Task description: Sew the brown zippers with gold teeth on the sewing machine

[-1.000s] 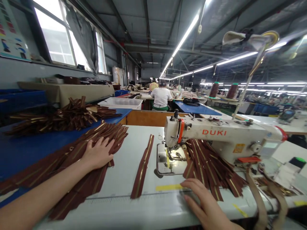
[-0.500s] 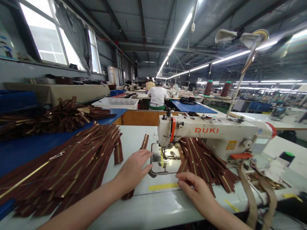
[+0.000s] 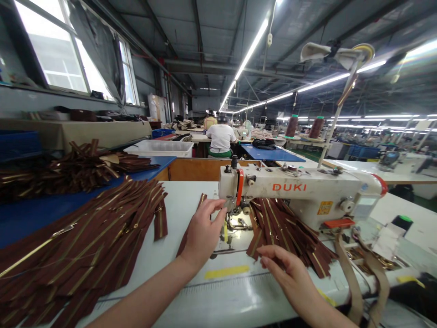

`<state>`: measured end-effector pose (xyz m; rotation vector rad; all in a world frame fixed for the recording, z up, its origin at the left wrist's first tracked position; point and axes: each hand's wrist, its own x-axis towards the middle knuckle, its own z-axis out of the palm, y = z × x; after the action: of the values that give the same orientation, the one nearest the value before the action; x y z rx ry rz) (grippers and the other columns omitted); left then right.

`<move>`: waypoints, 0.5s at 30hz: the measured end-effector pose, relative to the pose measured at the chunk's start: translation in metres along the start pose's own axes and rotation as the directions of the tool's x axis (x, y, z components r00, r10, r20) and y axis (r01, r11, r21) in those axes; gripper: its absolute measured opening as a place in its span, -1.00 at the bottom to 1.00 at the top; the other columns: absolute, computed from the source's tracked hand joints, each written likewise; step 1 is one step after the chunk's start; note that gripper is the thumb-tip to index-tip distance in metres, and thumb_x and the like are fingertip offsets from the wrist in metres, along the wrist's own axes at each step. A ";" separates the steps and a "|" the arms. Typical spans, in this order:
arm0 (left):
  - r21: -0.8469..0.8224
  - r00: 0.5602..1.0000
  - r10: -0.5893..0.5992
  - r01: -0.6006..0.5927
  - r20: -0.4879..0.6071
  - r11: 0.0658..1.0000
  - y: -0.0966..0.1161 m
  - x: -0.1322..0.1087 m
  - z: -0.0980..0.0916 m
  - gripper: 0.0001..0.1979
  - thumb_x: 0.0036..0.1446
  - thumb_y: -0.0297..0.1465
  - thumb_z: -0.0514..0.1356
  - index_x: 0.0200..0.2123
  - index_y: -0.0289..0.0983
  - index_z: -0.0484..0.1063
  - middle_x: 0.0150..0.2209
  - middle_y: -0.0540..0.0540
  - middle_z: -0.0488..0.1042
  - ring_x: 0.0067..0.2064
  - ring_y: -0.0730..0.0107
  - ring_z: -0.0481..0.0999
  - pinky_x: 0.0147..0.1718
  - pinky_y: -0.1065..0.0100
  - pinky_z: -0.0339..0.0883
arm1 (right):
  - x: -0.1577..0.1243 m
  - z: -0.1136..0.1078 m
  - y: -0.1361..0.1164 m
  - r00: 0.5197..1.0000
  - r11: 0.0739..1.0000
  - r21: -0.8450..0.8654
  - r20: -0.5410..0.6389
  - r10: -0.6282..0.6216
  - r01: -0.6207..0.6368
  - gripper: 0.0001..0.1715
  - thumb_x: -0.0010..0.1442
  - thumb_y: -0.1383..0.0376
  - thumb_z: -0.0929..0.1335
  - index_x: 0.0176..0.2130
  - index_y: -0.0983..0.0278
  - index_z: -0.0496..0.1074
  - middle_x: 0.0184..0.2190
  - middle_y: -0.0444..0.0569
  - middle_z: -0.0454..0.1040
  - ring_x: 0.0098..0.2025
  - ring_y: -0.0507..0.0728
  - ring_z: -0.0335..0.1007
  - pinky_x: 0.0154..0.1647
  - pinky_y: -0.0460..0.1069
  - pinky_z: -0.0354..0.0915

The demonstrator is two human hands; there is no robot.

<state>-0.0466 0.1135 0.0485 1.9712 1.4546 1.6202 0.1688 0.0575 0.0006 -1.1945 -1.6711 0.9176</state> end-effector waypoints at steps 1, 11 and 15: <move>-0.019 1.000 -0.011 0.011 0.004 1.000 0.001 -0.002 -0.001 -0.80 0.18 -0.31 0.07 -0.21 -0.23 0.43 -0.22 -0.08 0.43 -0.15 0.29 0.44 -0.09 0.29 0.29 | 0.002 -0.001 -0.001 1.000 1.000 0.013 -0.008 0.002 -0.002 -0.67 0.17 0.10 0.31 -0.21 0.27 0.50 -0.29 0.00 0.53 -0.24 0.14 0.41 -0.17 -0.01 0.31; -0.243 0.884 -0.344 0.426 0.316 0.871 0.024 -0.005 0.015 -0.78 0.02 -0.26 0.19 -0.35 -0.31 0.43 -0.31 -0.13 0.52 -0.23 0.21 0.48 -0.20 0.26 0.32 | 0.003 -0.017 -0.004 1.000 0.996 0.079 0.000 0.030 -0.029 -0.61 0.16 0.04 0.32 -0.20 0.28 0.48 -0.36 -0.03 0.51 -0.31 0.11 0.39 -0.27 -0.04 0.30; -0.340 0.852 -0.325 0.474 0.411 0.812 0.032 -0.013 -0.011 -0.78 0.10 -0.23 0.15 -0.39 -0.27 0.43 -0.43 -0.07 0.53 -0.32 0.31 0.48 -0.25 0.36 0.30 | -0.010 -0.029 0.008 0.998 0.997 0.062 -0.010 0.056 -0.056 -0.59 0.14 0.01 0.32 -0.21 0.27 0.49 -0.39 -0.04 0.50 -0.34 0.10 0.39 -0.31 -0.06 0.31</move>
<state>-0.0373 0.0827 0.0662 1.4646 1.1554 1.2100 0.2002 0.0527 0.0014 -1.2083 -1.5959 0.9874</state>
